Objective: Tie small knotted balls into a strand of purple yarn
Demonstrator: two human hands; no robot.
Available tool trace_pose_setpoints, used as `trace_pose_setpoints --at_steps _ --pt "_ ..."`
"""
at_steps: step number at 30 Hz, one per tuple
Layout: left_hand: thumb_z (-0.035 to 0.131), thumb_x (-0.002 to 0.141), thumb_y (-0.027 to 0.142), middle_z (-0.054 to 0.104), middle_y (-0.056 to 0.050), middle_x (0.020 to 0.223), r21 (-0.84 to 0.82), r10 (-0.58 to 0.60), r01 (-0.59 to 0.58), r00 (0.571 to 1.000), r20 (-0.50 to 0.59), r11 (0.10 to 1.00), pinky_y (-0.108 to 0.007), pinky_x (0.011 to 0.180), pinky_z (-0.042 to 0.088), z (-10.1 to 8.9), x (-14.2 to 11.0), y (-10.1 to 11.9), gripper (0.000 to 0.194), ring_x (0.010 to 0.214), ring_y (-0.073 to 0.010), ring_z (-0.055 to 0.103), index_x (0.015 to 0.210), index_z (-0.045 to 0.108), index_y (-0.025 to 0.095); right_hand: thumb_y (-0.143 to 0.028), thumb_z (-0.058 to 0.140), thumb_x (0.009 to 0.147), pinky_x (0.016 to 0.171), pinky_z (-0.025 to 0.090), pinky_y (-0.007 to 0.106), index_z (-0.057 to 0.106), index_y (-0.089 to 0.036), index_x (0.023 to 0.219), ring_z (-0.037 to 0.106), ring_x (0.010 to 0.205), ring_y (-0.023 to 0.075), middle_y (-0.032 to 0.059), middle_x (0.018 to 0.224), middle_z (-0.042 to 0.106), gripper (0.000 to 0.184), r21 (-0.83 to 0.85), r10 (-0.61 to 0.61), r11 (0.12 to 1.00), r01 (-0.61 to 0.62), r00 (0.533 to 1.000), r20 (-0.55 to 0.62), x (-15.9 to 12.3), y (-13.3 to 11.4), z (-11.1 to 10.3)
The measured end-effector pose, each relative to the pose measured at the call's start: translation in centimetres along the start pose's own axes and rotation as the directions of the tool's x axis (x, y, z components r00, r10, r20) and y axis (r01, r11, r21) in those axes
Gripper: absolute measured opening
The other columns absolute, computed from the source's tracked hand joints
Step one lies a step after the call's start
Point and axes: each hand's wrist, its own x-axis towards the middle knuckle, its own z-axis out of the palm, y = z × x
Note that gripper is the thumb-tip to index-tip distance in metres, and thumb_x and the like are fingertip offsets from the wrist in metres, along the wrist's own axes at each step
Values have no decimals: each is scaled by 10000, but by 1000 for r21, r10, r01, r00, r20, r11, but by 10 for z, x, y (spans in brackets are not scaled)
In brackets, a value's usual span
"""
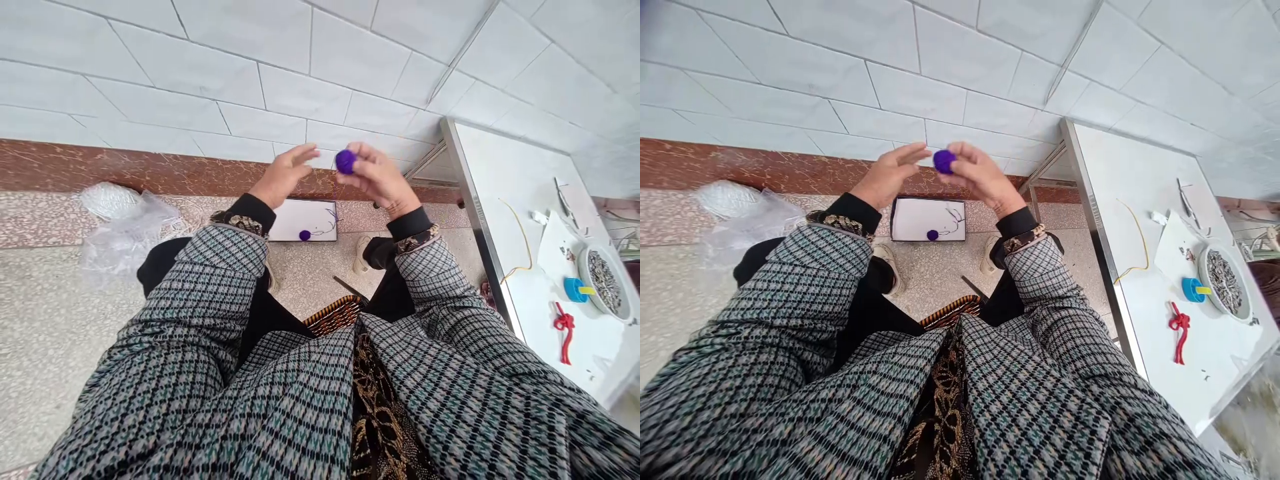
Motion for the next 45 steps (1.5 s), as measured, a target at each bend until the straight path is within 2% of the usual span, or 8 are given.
trace_pose_setpoints --at_steps 7,12,19,23,27,33,38,45 --pt "593 985 285 636 -9 694 -317 -123 121 992 16 941 -249 529 404 40 -12 43 169 518 -107 474 951 710 167 -307 886 884 732 582 203 536 -219 1028 645 759 96 -38 849 654 388 41 63 998 -56 979 -196 31 22 -2" --pt "607 889 221 621 1 657 91 74 -83 992 101 992 -256 643 395 25 -27 58 177 633 -128 510 776 727 158 -74 695 928 572 460 166 488 -220 964 536 595 74 -69 753 589 255 -147 7 987 -67 926 -378 45 26 -4" --pt "621 854 244 491 28 564 151 7 -14 999 47 988 -252 595 332 -16 -17 65 177 573 -125 408 687 629 187 -218 899 693 602 520 217 581 -187 1035 560 643 92 -14 880 693 468 -44 139 990 -132 942 305 35 15 -2" --pt "624 856 241 487 30 571 99 -25 -1 965 263 995 -259 584 323 -4 -11 71 155 539 -113 387 720 671 180 -424 939 789 765 570 217 568 -211 1067 564 777 97 -11 946 647 510 179 -186 965 194 981 -62 40 1 -5" --pt "668 837 245 612 -15 656 115 31 -98 875 484 988 -267 650 400 6 -6 84 191 611 -117 493 664 691 167 -201 714 950 714 536 194 525 -205 971 555 719 92 -22 844 595 190 -76 -125 991 107 943 -308 46 2 -5" --pt "684 841 240 475 11 570 -23 -4 10 974 225 1000 -276 573 327 -25 3 77 198 532 -102 381 653 649 191 -83 821 726 620 511 197 594 -178 967 557 662 92 -18 839 659 344 -258 166 960 -106 960 226 24 -2 -9" --pt "717 870 278 498 1 575 -96 -21 53 951 309 994 -255 515 325 -12 -10 72 198 508 -93 386 700 688 182 -283 803 907 760 581 196 583 -212 1064 603 739 91 -25 888 664 280 90 -146 984 155 984 -98 25 -5 -8" --pt "689 880 248 373 32 511 -65 -50 77 939 340 995 -238 487 320 -3 -17 77 243 459 -77 343 650 671 173 115 593 771 594 481 160 667 -132 759 559 566 68 -31 639 622 259 -448 302 870 -205 940 157 23 13 -14"
